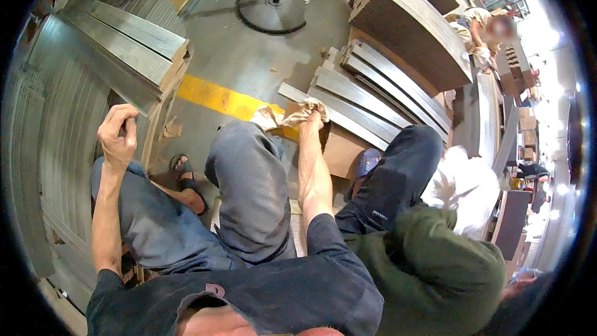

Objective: The person wipes long grey strips with a cloth while sitting next to a stack of panels in a workshop.

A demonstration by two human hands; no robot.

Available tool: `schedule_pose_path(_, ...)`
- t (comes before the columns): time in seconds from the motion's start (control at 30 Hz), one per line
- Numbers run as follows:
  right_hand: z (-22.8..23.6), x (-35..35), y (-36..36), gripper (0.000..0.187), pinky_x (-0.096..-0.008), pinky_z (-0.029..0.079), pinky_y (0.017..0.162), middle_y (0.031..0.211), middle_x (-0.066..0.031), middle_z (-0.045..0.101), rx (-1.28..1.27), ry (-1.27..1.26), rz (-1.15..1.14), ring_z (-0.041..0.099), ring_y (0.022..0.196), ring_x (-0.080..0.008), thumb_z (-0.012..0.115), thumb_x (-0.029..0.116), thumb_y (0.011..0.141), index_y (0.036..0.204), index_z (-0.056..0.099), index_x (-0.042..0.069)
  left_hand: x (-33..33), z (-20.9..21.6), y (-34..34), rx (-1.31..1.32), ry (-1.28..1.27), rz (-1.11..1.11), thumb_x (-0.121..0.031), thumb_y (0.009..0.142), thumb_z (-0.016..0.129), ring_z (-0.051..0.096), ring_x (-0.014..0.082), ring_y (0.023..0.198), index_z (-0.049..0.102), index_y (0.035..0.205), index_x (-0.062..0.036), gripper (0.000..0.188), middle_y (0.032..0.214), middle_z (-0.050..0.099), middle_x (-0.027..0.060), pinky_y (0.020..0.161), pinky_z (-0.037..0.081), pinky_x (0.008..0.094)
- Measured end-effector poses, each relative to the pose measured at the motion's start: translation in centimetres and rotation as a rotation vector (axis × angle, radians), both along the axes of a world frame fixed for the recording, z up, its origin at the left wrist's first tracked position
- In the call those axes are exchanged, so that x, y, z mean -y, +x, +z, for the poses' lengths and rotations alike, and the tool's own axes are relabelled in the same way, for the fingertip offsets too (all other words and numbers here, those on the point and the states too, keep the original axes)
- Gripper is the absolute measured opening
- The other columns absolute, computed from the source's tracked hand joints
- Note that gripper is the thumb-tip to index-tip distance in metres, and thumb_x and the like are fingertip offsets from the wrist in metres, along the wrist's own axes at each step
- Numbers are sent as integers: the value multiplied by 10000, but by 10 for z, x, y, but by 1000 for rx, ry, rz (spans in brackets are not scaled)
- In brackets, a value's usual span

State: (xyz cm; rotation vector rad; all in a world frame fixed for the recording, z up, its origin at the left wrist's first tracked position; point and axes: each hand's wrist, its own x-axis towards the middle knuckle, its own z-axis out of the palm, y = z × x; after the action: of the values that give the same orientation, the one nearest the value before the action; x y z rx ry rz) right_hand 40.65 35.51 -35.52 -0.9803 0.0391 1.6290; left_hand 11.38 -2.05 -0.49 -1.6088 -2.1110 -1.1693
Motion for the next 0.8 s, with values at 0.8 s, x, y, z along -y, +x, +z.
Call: schedule_pose_path(0.8, 345, 218, -94, 279, -382, 568, 832, 1063, -66, 652, -337, 349, 1012, 661, 909, -185, 483, 57, 926, 1195, 557, 47, -128, 66, 59, 1520, 677, -886, -152, 960, 573, 539, 181, 820, 588, 1074, -17, 177, 792, 546, 50, 796, 463, 336)
